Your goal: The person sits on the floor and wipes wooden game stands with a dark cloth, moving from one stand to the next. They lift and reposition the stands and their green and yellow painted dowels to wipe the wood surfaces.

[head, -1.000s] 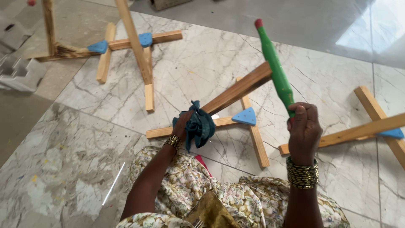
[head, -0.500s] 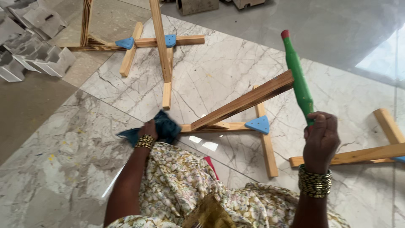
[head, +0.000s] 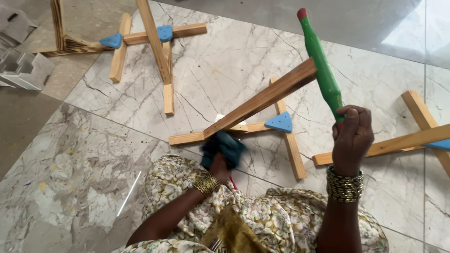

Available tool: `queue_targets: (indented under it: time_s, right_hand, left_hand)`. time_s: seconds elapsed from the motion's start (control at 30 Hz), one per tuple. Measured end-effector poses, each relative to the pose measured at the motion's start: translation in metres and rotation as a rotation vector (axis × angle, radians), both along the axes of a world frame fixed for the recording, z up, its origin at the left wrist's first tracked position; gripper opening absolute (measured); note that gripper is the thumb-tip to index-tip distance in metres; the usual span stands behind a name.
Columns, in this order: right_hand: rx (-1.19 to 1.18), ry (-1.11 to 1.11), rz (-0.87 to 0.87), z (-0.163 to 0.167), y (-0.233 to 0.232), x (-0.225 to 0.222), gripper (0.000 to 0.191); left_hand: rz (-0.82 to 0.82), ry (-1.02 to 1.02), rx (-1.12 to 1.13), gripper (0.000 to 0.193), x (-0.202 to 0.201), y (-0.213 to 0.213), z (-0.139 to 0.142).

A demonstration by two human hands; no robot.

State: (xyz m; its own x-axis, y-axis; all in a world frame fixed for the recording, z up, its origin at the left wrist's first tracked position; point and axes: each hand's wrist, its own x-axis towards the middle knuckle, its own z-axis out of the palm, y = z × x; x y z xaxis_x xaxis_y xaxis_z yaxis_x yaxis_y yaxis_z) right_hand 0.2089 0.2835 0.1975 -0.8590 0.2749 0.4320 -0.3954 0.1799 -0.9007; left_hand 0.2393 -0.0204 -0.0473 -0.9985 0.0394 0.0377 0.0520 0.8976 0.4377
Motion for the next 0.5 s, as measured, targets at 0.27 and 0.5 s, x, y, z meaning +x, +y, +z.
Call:
queue_targets:
  time_s: [0.27, 0.5]
  right_hand:
    - [0.048, -0.012, -0.003, 0.001, -0.001, 0.001, 0.024]
    - [0.083, -0.017, -0.041, 0.005, -0.003, 0.0, 0.028]
  left_hand:
    - [-0.209, 0.425, -0.676, 0.053, -0.072, 0.056, 0.022]
    - [-0.249, 0.355, -0.659, 0.052, -0.067, 0.072, -0.002]
